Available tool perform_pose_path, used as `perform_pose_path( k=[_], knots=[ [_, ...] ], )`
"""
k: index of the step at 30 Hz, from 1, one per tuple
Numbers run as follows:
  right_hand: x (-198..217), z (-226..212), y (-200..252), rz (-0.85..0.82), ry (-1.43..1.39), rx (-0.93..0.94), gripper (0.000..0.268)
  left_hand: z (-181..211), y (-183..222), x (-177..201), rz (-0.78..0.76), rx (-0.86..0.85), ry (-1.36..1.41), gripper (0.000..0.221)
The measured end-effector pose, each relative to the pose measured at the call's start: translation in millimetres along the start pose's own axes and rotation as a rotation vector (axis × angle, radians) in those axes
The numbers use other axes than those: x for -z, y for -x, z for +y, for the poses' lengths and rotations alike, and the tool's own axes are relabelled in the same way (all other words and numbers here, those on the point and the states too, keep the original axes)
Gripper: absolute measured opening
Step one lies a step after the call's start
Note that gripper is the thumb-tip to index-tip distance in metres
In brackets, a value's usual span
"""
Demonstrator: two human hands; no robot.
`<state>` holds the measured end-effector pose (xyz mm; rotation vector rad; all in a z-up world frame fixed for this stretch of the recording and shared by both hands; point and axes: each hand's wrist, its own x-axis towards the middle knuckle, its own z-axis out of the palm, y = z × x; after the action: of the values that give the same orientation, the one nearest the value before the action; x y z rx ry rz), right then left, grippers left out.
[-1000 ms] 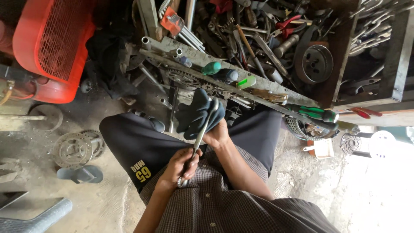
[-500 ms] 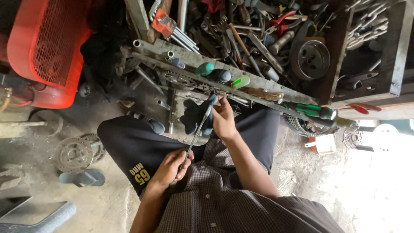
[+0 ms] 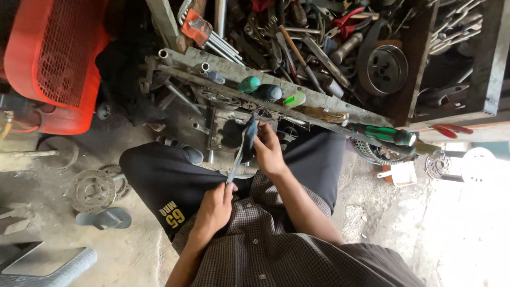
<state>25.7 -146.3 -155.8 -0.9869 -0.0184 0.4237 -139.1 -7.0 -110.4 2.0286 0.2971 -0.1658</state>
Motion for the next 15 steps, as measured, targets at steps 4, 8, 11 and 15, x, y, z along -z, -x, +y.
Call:
perform_pose_path(
  k=[4, 8, 11, 15],
  knots=[
    [13, 39, -5, 0.084, 0.09, 0.108, 0.02, 9, 4, -12, 0.152, -0.098, -0.282, 0.034],
    [4, 31, -9, 0.289, 0.233, 0.123, 0.027, 17, 10, -13, 0.165, -0.037, -0.484, 0.034],
    [-18, -11, -12, 0.383, 0.067, -0.042, 0.037, 15, 6, -9, 0.036, 0.067, -0.411, 0.036],
    [-11, -26, -7, 0.138, -0.589, -0.415, 0.05, -7, 6, -8, -0.01, -0.118, 0.007, 0.032]
  ],
)
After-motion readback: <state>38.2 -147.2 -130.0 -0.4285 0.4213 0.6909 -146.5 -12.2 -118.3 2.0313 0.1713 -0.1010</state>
